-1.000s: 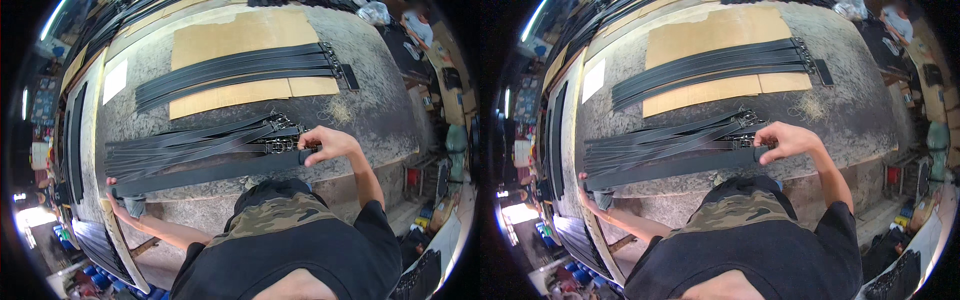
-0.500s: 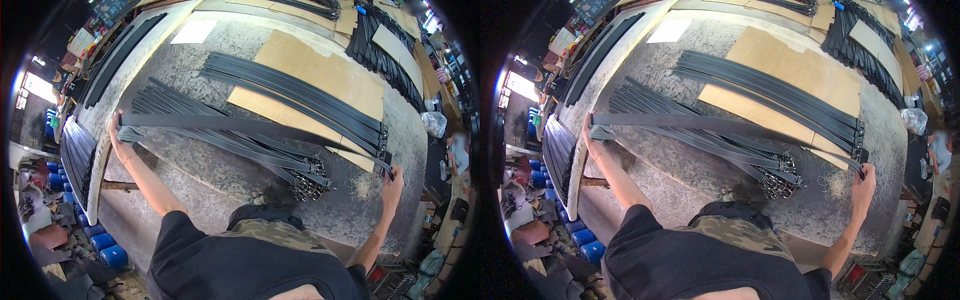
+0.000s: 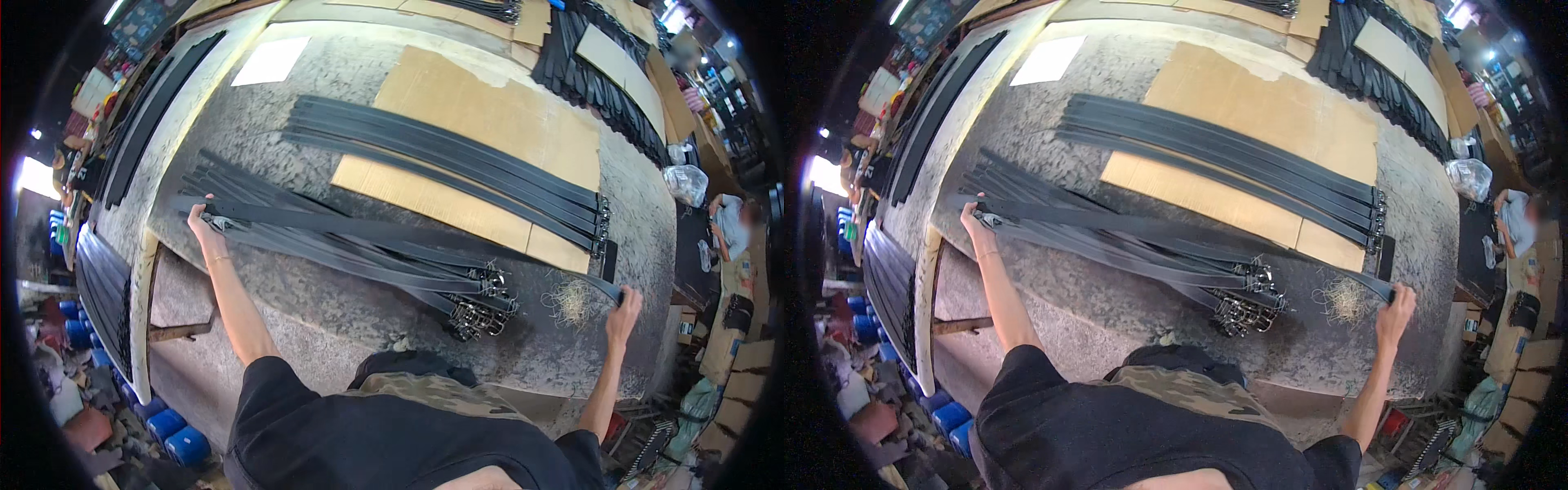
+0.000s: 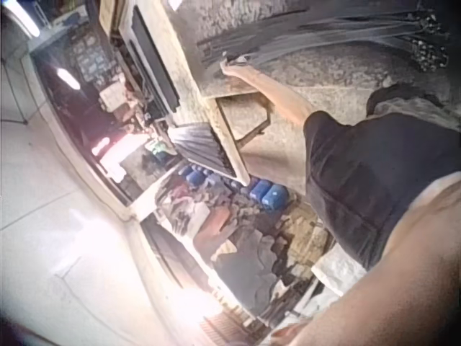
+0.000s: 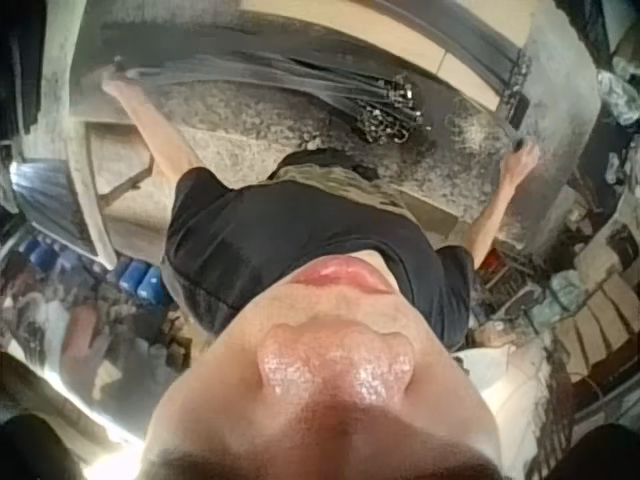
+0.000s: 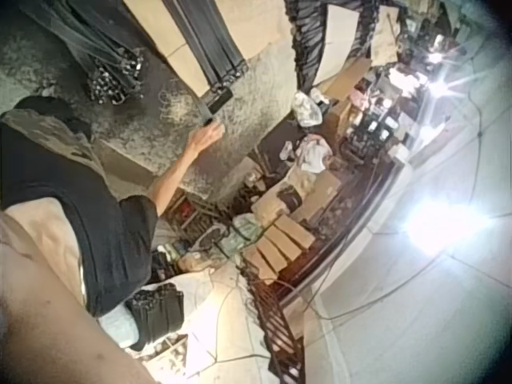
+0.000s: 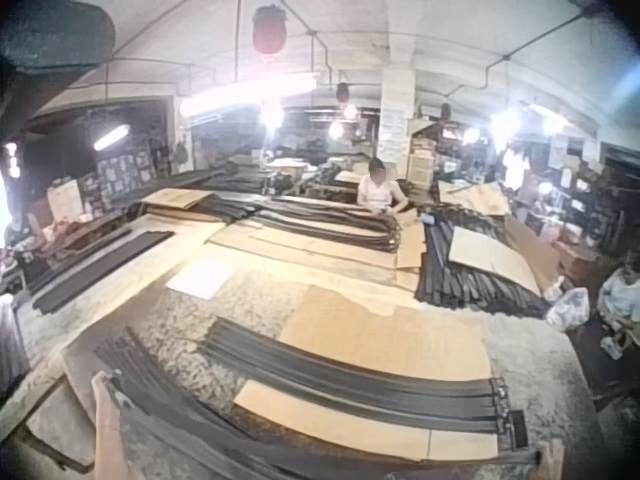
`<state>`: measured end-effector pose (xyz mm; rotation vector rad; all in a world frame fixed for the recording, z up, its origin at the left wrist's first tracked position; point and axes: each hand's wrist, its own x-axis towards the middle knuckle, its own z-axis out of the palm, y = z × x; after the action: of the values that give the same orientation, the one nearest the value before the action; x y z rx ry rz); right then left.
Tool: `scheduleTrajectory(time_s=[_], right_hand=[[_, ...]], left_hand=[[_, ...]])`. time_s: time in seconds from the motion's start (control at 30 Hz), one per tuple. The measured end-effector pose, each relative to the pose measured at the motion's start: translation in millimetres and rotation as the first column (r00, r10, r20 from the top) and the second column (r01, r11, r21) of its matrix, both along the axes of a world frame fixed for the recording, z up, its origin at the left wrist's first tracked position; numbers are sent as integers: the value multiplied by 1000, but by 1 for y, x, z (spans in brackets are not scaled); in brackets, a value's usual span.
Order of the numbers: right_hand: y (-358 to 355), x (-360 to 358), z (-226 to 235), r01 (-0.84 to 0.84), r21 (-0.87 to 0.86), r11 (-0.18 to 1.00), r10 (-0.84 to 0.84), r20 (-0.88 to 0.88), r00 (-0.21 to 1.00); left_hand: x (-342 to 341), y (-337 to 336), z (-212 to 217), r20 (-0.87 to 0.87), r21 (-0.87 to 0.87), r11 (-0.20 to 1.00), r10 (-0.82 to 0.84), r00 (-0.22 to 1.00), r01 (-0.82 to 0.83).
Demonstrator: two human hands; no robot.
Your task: The recorder is assembling leather belts by attaching buckles and cleaning the finished product.
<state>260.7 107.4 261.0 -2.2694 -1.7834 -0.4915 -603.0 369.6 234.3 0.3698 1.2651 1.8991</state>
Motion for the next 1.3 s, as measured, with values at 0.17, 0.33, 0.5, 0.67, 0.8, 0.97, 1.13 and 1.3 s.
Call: scheduleTrajectory(time_s=[0.17,0.33,0.5,0.67,0.8,0.97,1.13,1.3], right_hand=[[22,13,-39,16,-228,974,-62,-197,978],[59,22,-63,154,-201,967,-190,-174,966],[75,53,-100,193,-226,955,-219,-96,971],[124,66,-134,188,-339,922,-197,7,980],[146,83,-152,234,-428,873,-231,59,971],[162,106,-163,231,-443,866,-205,106,973],[169,112,-164,259,-490,832,-269,52,962],[167,113,-151,341,-579,741,-411,11,912]], left_hand=[[10,74,-8,-291,-378,902,-328,899,207],[20,168,-5,-40,-144,932,-342,939,334],[113,233,-22,34,-4,964,-266,963,266],[70,284,-78,25,-102,871,-481,876,481],[47,307,-120,88,-188,849,-486,870,493],[26,328,-168,76,-373,779,-515,854,503],[45,331,-207,-44,-389,811,-491,870,438],[65,318,-230,-162,-551,787,-427,890,278]])
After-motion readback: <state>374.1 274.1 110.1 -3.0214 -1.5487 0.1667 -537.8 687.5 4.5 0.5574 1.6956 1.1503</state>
